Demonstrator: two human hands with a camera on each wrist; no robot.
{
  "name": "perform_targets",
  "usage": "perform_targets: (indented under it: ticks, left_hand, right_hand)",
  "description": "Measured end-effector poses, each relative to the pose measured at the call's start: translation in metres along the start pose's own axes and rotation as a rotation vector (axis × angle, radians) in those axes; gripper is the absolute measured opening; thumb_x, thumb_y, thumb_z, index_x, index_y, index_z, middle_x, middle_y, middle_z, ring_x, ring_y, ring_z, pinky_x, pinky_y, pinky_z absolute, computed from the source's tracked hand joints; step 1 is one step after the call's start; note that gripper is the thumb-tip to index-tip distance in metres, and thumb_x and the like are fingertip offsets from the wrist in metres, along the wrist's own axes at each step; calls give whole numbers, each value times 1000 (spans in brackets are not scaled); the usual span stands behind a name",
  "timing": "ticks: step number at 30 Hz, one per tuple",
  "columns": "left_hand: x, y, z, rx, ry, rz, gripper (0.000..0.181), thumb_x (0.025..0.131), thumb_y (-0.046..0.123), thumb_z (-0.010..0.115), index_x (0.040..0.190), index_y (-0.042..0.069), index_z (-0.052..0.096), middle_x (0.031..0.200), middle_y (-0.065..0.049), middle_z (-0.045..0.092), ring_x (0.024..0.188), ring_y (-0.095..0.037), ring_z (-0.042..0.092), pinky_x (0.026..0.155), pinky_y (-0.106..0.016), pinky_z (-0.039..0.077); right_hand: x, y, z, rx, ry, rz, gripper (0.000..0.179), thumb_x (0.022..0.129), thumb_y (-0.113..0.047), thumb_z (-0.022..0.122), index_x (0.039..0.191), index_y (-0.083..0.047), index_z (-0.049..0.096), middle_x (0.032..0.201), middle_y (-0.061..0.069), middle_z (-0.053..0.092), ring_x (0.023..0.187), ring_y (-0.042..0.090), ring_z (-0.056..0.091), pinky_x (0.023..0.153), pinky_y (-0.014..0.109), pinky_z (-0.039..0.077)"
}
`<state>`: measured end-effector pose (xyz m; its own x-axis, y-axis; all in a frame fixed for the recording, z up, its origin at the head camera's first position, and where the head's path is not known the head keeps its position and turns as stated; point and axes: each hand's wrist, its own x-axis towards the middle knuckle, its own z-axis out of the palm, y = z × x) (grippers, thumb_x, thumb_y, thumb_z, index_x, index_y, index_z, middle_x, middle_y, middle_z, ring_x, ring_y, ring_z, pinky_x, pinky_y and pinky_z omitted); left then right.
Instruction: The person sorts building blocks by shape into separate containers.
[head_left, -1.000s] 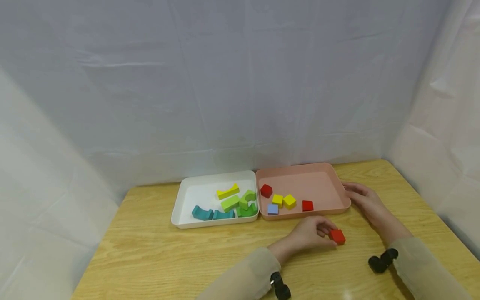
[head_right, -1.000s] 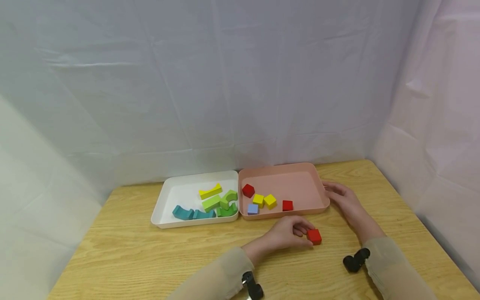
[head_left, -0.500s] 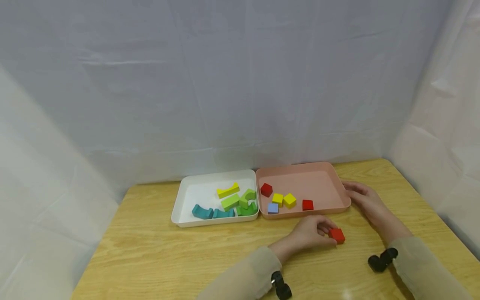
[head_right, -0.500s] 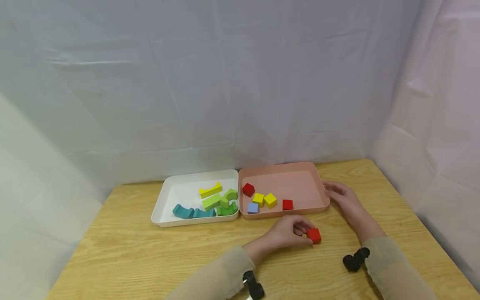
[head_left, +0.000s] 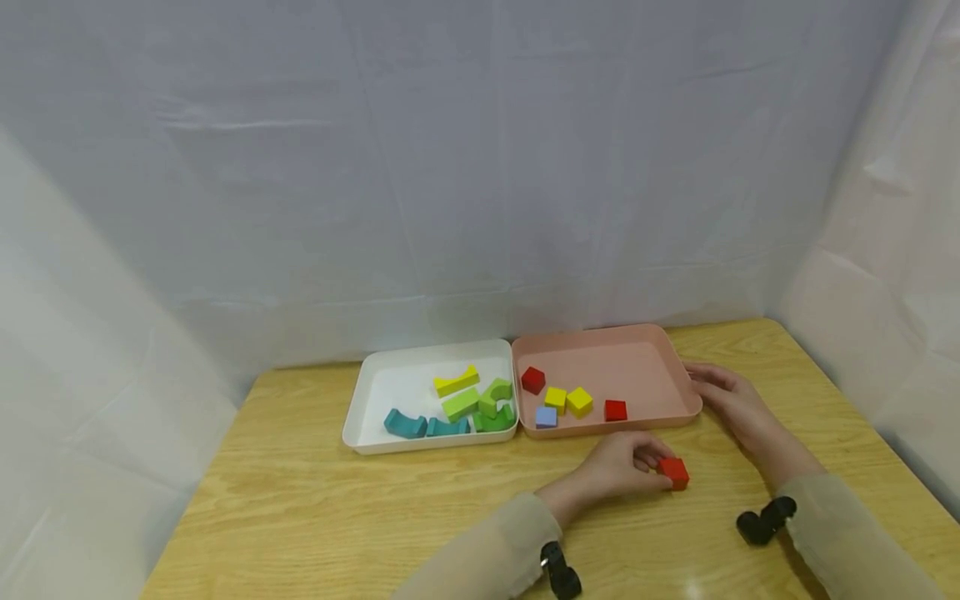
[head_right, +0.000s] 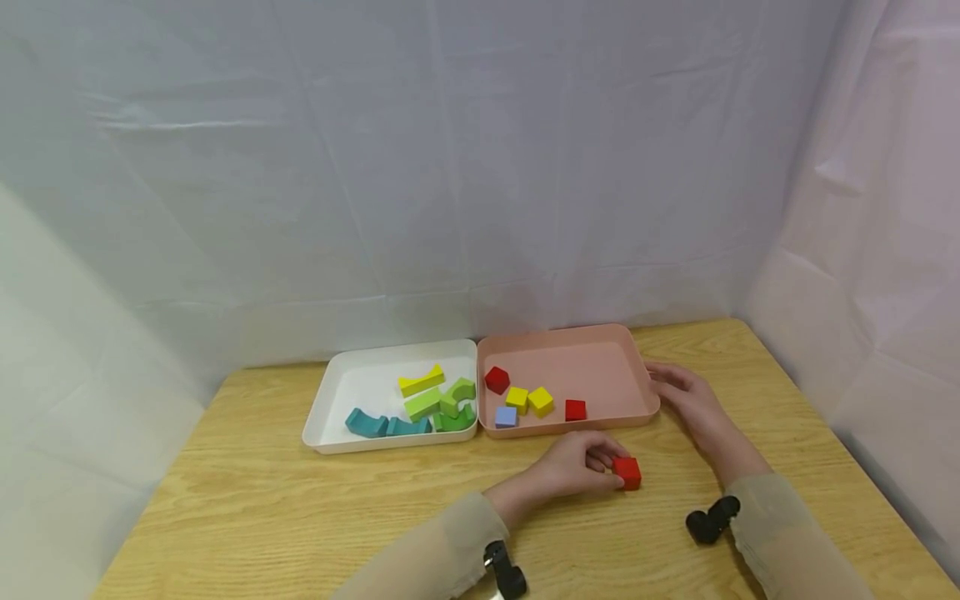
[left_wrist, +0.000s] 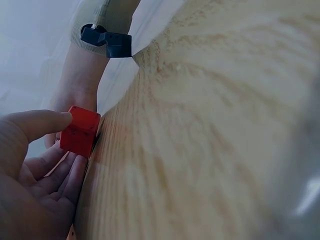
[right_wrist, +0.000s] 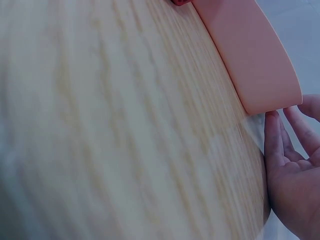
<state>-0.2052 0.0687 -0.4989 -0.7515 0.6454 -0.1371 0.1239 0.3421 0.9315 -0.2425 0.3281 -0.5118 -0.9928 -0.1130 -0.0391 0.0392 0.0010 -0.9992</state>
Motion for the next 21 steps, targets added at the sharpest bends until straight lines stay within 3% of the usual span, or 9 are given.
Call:
perform_targets:
  ticks: [6,15,21]
  left_hand:
    - [-1,0,0,-13,16,-19,25,91,10,83,115,10,78,96,10,72,79,6,60,77,-11,54]
    - [-1,1,-1,-18,16,-1,26,92,10,82,117,7,77,100,1,75,79,8,59,77,-10,53]
    - [-2,1,-1,-30,18,-3,26,92,10,82,118,8,78,100,4,75,80,8,59,78,-10,53]
  right_hand:
    - [0,0,0,-21,5,4,42,109,-17,62,149,-4,59,118,-30,71,109,-12,66,91,6,53]
    - [0,1,0,18,-12,-18,38,109,-15,60,147,-6,61,119,-27,73,109,-10,67,91,8,54]
    - [0,1,-1,2,-8,-13,41,109,-15,61,148,-5,60,119,-27,72,109,-10,67,91,7,53]
